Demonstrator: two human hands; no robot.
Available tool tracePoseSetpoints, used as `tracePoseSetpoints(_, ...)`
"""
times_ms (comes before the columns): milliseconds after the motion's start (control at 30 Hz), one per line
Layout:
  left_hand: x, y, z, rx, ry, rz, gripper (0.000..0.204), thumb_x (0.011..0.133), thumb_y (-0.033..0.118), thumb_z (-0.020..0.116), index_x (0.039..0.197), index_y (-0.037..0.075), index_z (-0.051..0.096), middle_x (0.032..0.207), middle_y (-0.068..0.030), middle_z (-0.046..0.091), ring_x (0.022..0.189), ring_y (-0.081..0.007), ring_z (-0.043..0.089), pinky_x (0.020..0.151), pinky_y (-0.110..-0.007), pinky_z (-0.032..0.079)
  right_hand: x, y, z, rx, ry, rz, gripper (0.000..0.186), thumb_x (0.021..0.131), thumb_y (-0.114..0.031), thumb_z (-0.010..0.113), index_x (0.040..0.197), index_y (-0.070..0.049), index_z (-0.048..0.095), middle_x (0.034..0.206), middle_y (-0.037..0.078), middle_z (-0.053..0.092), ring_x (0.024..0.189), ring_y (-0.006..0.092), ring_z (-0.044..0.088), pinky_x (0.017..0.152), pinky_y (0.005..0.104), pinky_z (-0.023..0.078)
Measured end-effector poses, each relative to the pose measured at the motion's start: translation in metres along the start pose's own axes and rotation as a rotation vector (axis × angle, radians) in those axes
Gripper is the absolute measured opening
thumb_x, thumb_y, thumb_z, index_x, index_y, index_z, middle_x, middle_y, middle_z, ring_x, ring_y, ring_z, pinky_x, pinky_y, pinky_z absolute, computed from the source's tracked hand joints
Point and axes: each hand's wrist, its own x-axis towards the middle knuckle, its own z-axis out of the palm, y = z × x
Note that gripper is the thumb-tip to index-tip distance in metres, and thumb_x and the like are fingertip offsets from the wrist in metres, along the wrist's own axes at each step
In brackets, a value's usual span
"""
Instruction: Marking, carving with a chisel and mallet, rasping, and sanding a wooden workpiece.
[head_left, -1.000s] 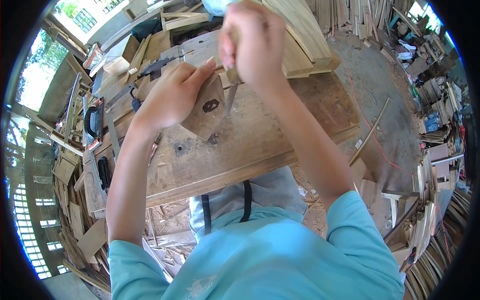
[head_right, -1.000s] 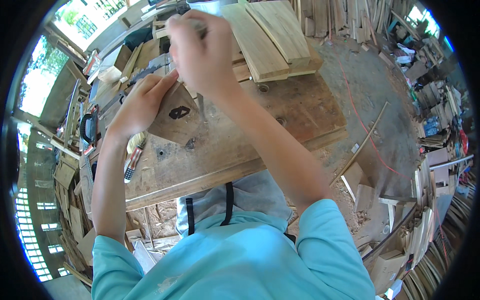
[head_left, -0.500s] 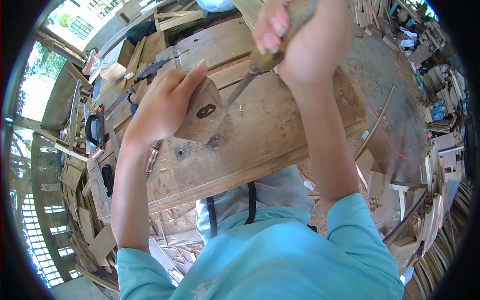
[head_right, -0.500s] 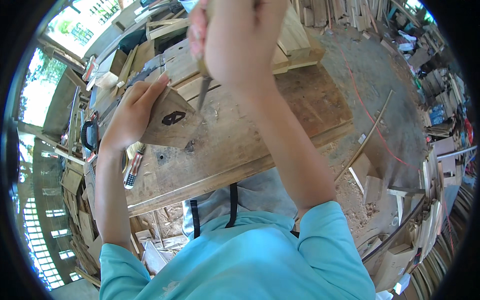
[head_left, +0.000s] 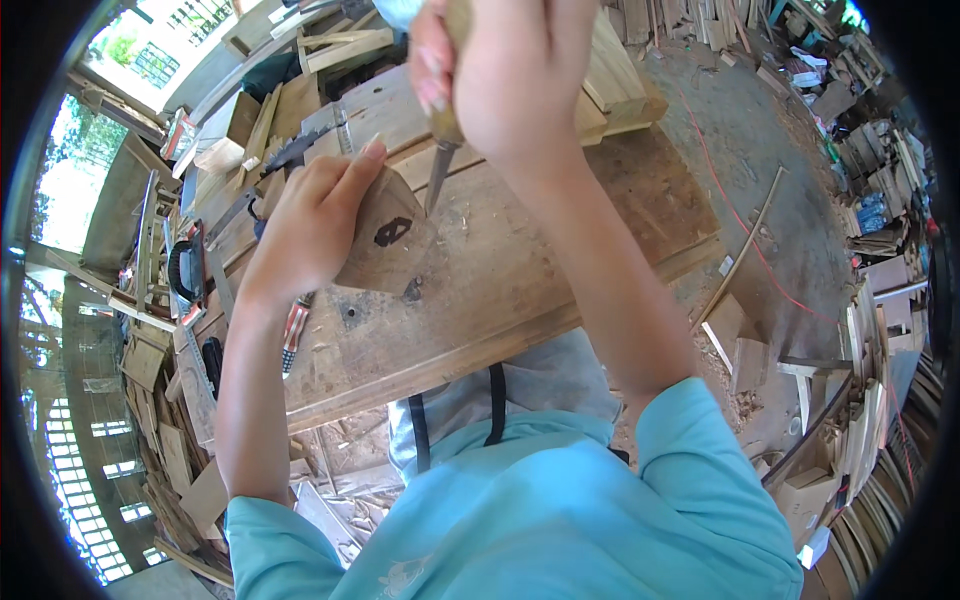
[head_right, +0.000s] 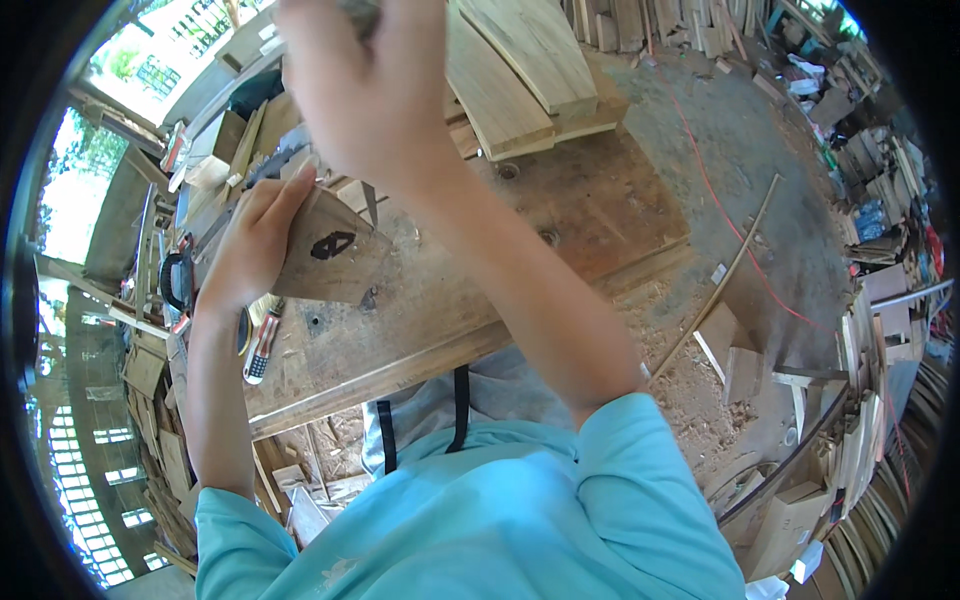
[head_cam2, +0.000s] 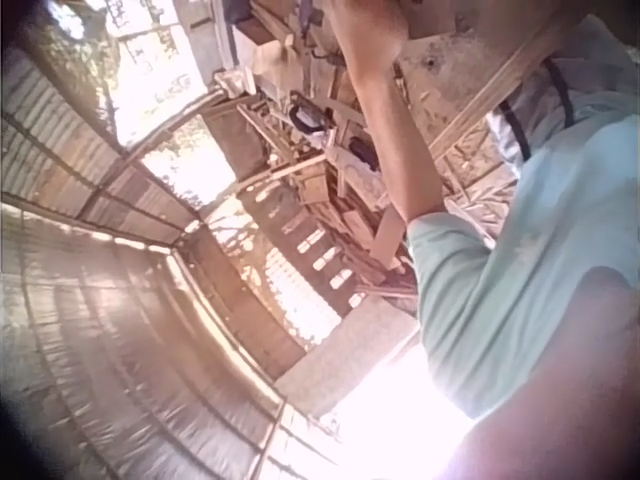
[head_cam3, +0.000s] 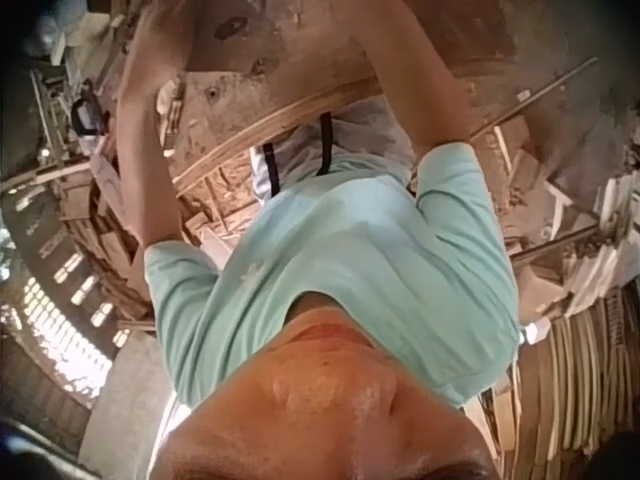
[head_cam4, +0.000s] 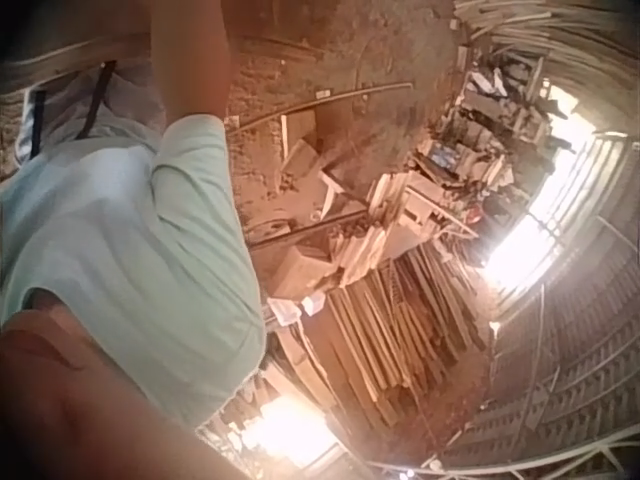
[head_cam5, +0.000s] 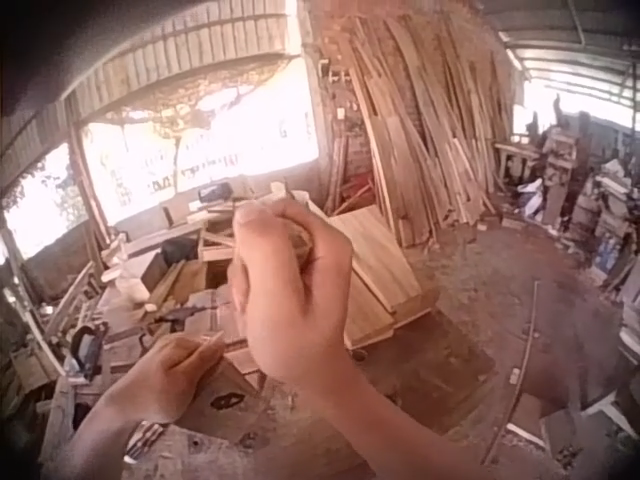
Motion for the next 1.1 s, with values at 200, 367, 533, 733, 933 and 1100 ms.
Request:
tracePoseSetpoints(200,0.001,0.009,-0.003,0.007,-0.057,-0.065,0.034,0.107,0.017,0.048,0.137,0.008,0.060,0.101,-0.0192,0.066,0.100,-0.0371,0.062,0.090,-0.042,0.049,0.000,-0.003,0.002,-0.021,0.091,0.049,0.036,0.103,-0.020,0.053,0.070,-0.007,0.049,0.050,0.001,0.044,0.038,0.0083,0.039,0.037,0.0252,0.032)
tracePoseSetpoints(367,0.016,0.030,-0.012,-0.073,-0.098,-0.196,0.033,0.109,0.020,0.046,0.133,0.004,0.061,0.101,-0.0205,0.066,0.101,-0.0375,0.062,0.091,-0.043,0.048,0.001,0.031,-0.013,-0.092,0.053,-0.060,0.032,0.097,-0.014,0.060,0.066,-0.004,0.054,0.052,0.001,0.052,0.042,0.0086,0.050,0.040,0.0272,0.038)
tracePoseSetpoints(533,0.003,0.017,-0.006,-0.106,0.049,-0.072,0.045,0.110,0.036,0.044,0.113,-0.003,0.067,0.098,-0.0241,0.066,0.099,-0.0391,0.061,0.090,-0.044,0.046,0.006,0.008,-0.005,-0.013,0.031,-0.030,0.035,0.096,-0.016,0.060,0.064,-0.004,0.054,0.051,-0.001,0.050,0.045,0.0051,0.048,0.043,0.0250,0.037)
tracePoseSetpoints(733,0.009,0.024,-0.004,-0.189,0.086,-0.199,0.047,0.109,0.039,0.046,0.106,-0.001,0.069,0.090,-0.0245,0.065,0.092,-0.0402,0.061,0.086,-0.044,0.046,-0.003,0.033,-0.013,-0.145,0.068,-0.004,0.037,0.097,-0.016,0.060,0.062,-0.006,0.053,0.050,-0.003,0.048,0.045,0.0042,0.046,0.043,0.0262,0.034)
tracePoseSetpoints(933,0.013,0.030,-0.010,-0.220,-0.014,-0.324,0.040,0.109,0.036,0.047,0.111,0.003,0.070,0.084,-0.0218,0.063,0.088,-0.0395,0.060,0.083,-0.044,0.046,-0.003,0.011,0.000,-0.154,0.074,0.096,0.034,0.103,-0.021,0.054,0.072,-0.006,0.050,0.049,0.002,0.044,0.037,0.0089,0.039,0.036,0.0257,0.032)
tracePoseSetpoints(1100,0.003,0.022,-0.006,-0.152,0.041,-0.152,0.033,0.110,0.030,0.047,0.124,0.010,0.068,0.091,-0.0198,0.065,0.090,-0.0375,0.060,0.084,-0.044,0.046,0.001,-0.001,-0.012,-0.152,0.036,0.046,0.038,0.104,-0.025,0.045,0.072,-0.005,0.048,0.049,0.005,0.044,0.036,0.0124,0.041,0.034,0.0278,0.034)
